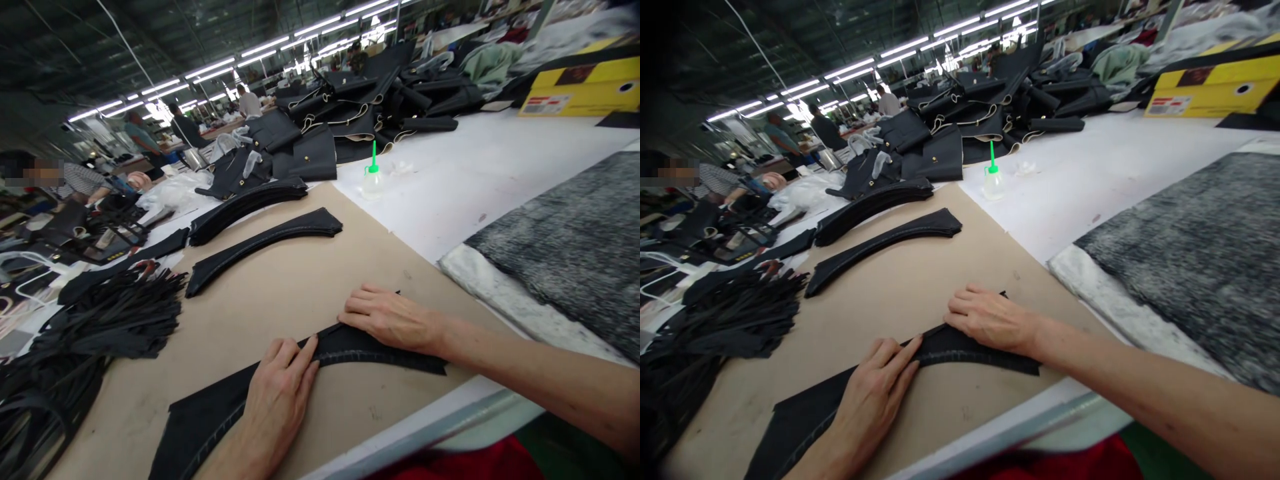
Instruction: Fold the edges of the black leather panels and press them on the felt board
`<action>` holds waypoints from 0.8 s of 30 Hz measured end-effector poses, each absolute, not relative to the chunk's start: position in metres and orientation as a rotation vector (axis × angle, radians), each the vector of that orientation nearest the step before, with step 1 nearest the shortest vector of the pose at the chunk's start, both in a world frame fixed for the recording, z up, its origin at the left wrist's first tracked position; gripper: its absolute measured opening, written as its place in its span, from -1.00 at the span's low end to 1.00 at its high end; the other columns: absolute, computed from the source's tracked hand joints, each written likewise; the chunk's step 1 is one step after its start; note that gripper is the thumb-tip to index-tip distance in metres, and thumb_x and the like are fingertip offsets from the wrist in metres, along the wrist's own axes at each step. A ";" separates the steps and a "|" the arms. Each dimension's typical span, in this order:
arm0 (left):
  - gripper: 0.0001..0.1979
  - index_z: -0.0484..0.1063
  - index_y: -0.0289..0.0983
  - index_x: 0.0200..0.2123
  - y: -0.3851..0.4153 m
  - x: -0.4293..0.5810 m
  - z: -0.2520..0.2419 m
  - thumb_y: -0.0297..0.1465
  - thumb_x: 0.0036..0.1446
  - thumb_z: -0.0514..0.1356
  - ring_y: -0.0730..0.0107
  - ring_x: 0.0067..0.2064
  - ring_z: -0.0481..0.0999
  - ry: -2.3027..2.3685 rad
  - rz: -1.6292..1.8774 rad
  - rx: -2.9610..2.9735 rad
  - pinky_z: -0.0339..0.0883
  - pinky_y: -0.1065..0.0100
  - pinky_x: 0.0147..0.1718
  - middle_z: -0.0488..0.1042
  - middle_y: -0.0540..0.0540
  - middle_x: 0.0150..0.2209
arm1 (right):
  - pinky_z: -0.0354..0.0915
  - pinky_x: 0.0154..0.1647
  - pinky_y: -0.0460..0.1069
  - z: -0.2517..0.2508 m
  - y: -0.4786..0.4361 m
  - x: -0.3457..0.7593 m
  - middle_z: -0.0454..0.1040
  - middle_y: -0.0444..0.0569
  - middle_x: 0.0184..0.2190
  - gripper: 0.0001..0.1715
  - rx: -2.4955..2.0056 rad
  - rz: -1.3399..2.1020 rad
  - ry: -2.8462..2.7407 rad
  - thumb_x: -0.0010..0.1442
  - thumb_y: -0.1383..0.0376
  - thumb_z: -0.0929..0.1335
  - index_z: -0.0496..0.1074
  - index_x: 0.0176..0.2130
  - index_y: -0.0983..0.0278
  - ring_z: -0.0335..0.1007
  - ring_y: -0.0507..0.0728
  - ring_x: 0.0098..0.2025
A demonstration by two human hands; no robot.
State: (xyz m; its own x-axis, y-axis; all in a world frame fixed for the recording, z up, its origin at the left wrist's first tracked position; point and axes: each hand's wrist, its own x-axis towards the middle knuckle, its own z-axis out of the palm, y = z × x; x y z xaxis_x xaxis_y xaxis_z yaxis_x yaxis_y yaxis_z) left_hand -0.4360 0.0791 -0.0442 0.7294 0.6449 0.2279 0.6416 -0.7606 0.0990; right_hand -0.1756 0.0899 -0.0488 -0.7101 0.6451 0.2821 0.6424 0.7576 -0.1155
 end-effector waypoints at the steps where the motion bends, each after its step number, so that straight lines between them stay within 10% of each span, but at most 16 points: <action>1: -0.65 0.31 -0.31 0.13 0.079 -0.435 -0.044 -0.38 0.32 0.00 0.23 -0.23 0.38 1.092 0.374 2.935 0.42 0.21 -0.22 0.36 -0.13 -0.29 | 0.15 -0.15 0.04 -0.049 0.088 -0.171 0.38 -0.04 -0.28 -0.81 -1.005 0.009 -2.651 0.36 0.41 0.22 0.42 -0.14 0.34 0.20 0.13 -0.25; 7: -0.61 0.28 -0.22 0.17 0.079 -0.429 -0.043 -0.33 0.29 0.05 0.19 -0.22 0.38 1.125 0.248 3.090 0.43 0.17 -0.24 0.36 -0.14 -0.25 | 0.15 0.03 0.09 -0.054 0.079 -0.156 0.38 0.02 0.03 -0.68 -1.053 0.099 -2.654 0.33 0.44 0.23 0.35 0.06 0.33 0.25 0.17 -0.01; 14: -0.68 0.33 -0.28 0.08 0.079 -0.422 -0.045 -0.35 0.31 0.01 0.15 -0.15 0.40 1.097 0.306 3.097 0.41 0.13 -0.20 0.40 -0.18 -0.14 | -0.30 0.33 0.24 -0.060 0.069 -0.142 0.18 -0.05 0.24 -0.40 -1.127 0.282 -2.586 0.27 0.52 0.16 0.15 0.26 0.26 -0.05 0.17 0.30; 24: -0.65 0.28 -0.33 0.12 0.081 -0.411 -0.042 -0.35 0.31 0.03 0.19 -0.17 0.41 1.046 0.243 3.048 0.39 0.14 -0.16 0.43 -0.16 -0.19 | 0.17 0.03 0.10 -0.038 0.066 -0.124 0.40 0.02 -0.09 -0.69 -1.298 0.201 -2.395 0.33 0.38 0.25 0.38 0.05 0.25 0.27 0.16 -0.04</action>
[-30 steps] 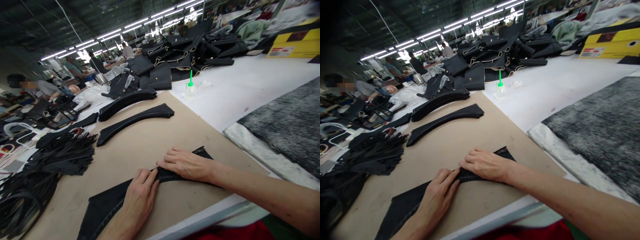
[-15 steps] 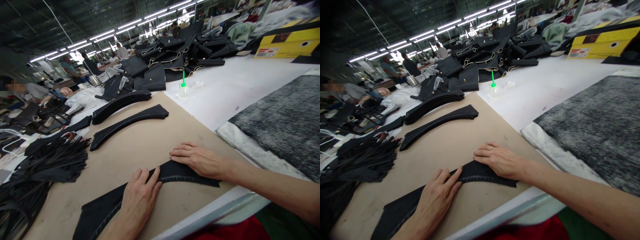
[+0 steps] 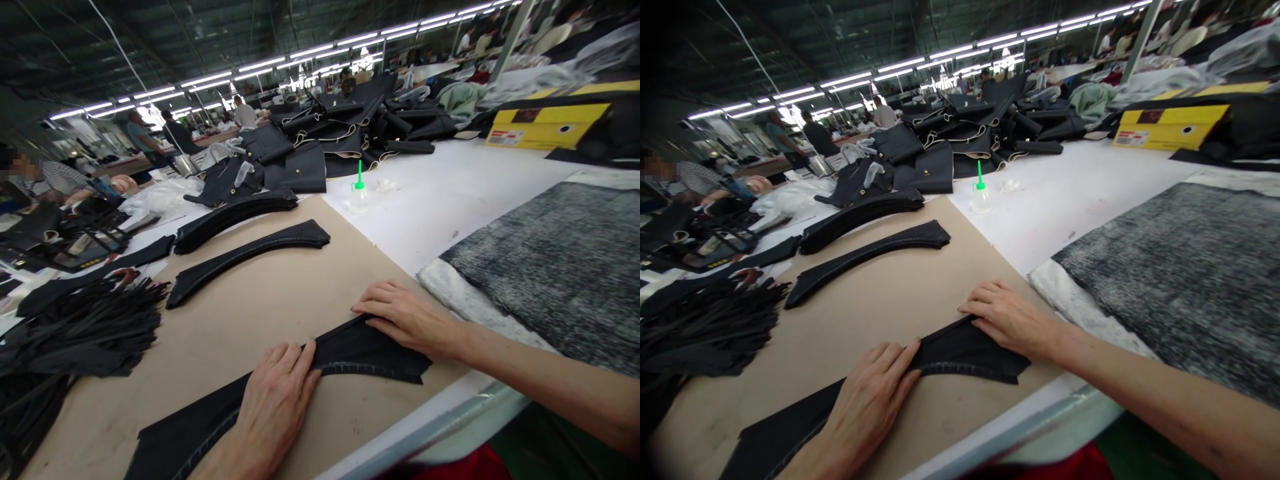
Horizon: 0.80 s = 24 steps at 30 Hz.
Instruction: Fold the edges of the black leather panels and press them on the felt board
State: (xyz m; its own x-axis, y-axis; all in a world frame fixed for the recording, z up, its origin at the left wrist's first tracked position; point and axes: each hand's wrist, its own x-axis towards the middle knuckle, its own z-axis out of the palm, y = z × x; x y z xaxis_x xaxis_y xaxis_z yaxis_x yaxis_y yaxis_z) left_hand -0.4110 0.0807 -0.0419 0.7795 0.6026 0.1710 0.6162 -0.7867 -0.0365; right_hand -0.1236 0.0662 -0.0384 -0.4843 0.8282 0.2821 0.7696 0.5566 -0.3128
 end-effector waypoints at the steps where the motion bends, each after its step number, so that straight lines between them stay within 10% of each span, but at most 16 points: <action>1: -0.62 0.25 -0.30 0.15 0.081 -0.409 -0.041 -0.35 0.30 0.04 0.19 -0.19 0.40 -0.993 -0.223 -2.868 0.39 0.14 -0.19 0.42 -0.15 -0.20 | 0.16 0.01 0.09 -0.038 0.066 -0.124 0.41 0.02 -0.12 -0.70 -1.294 0.196 -2.406 0.34 0.37 0.24 0.39 0.04 0.25 0.27 0.15 -0.07; 12: -0.63 0.32 -0.17 0.12 0.081 -0.396 -0.039 -0.37 0.25 0.12 0.15 -0.21 0.41 -1.014 -0.174 -2.782 0.42 0.10 -0.24 0.40 -0.16 -0.20 | 0.08 -0.10 0.08 -0.048 0.073 -0.114 0.43 0.01 -0.24 -0.71 -1.232 0.047 -2.538 0.35 0.42 0.18 0.43 -0.07 0.28 0.28 0.14 -0.16; 24: -0.69 0.36 -0.37 0.03 0.084 -0.378 -0.037 -0.42 0.22 0.16 0.17 -0.20 0.45 -0.863 -0.153 -2.883 0.44 0.15 -0.20 0.47 -0.16 -0.20 | 0.00 0.18 0.20 -0.051 0.059 -0.106 0.31 0.07 0.13 -0.40 -1.244 0.146 -2.548 0.20 0.57 0.14 0.26 0.18 0.30 0.19 0.17 0.14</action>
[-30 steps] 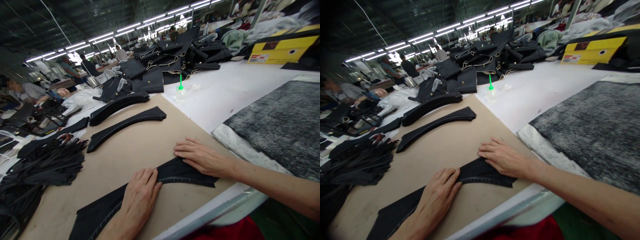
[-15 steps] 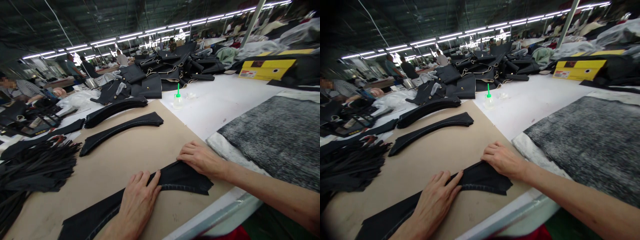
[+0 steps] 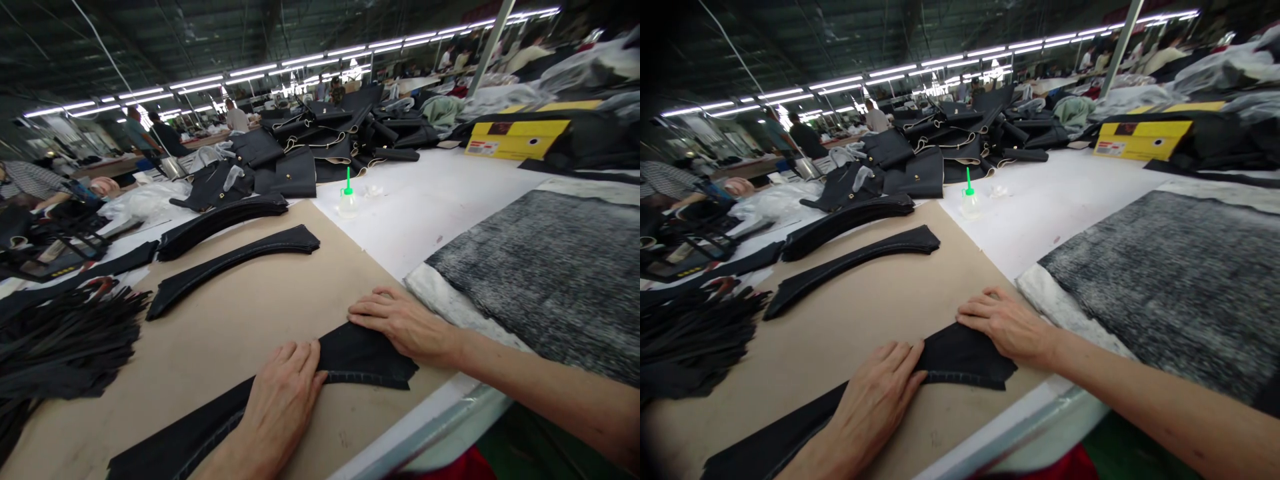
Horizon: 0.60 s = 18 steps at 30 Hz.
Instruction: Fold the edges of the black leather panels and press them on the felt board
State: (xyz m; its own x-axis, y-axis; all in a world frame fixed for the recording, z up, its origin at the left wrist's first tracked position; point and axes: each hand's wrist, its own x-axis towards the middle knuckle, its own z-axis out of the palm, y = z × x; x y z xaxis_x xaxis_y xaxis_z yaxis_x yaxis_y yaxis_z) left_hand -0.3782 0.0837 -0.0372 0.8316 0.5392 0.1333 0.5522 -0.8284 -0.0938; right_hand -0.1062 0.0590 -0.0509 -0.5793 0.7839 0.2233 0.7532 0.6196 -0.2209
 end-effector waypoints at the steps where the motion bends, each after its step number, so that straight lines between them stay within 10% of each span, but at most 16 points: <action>1: -0.63 0.33 -0.36 0.07 0.083 -0.377 -0.037 -0.41 0.21 0.18 0.17 -0.20 0.45 -0.862 -0.153 -2.871 0.44 0.15 -0.22 0.47 -0.16 -0.20 | -0.02 0.21 0.21 -0.051 0.058 -0.106 0.30 0.06 0.15 -0.37 -1.265 0.157 -2.542 0.18 0.57 0.15 0.25 0.20 0.29 0.15 0.16 0.17; 18: -0.56 0.33 -0.26 0.11 0.078 -0.362 -0.038 -0.31 0.17 0.24 0.18 -0.20 0.44 -0.978 -0.189 -2.804 0.41 0.17 -0.23 0.47 -0.13 -0.18 | -0.03 0.26 0.23 -0.050 0.038 -0.112 0.24 -0.01 0.19 -0.40 -1.476 0.043 -2.436 0.19 0.54 0.15 0.28 0.17 0.20 0.06 0.17 0.23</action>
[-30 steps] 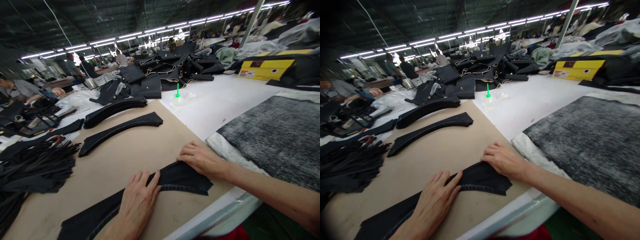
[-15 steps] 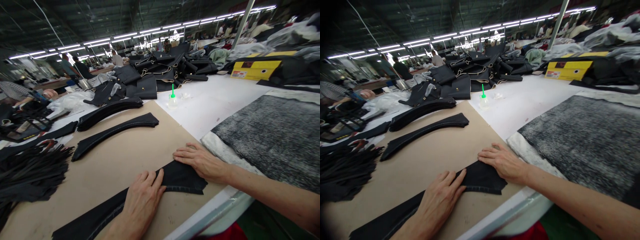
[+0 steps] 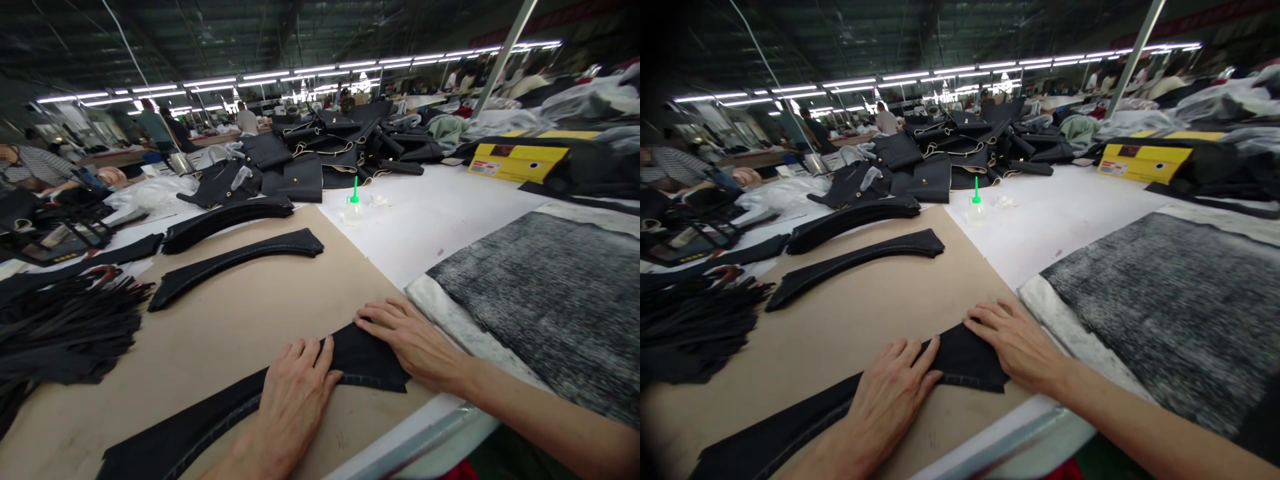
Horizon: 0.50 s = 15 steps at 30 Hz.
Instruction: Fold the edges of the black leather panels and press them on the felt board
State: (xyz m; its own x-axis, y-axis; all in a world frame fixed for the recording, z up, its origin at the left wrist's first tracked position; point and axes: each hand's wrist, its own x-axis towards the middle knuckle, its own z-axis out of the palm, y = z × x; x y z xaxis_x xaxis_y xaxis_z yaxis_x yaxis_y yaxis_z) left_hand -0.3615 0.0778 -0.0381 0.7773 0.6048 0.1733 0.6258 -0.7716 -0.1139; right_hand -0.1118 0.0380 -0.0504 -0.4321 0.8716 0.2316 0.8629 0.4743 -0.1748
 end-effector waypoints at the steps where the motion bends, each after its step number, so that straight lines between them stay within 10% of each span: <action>1: -0.55 0.33 -0.25 0.12 0.078 -0.361 -0.039 -0.30 0.17 0.24 0.18 -0.19 0.44 -0.980 -0.192 -2.808 0.41 0.17 -0.22 0.47 -0.13 -0.17 | -0.01 0.24 0.23 -0.052 0.038 -0.111 0.25 -0.01 0.18 -0.42 -1.496 0.041 -2.433 0.22 0.52 0.15 0.28 0.17 0.19 0.08 0.17 0.22; 15: -0.49 0.31 -0.28 0.11 0.071 -0.361 -0.038 -0.30 0.11 0.30 0.14 -0.15 0.44 -1.063 -0.240 -2.816 0.43 0.16 -0.19 0.48 -0.13 -0.12 | 0.22 -0.01 0.15 -0.047 0.040 -0.140 0.35 0.09 -0.04 -0.37 -1.544 0.033 -2.347 0.12 0.61 0.11 0.32 0.12 0.32 0.24 0.20 -0.06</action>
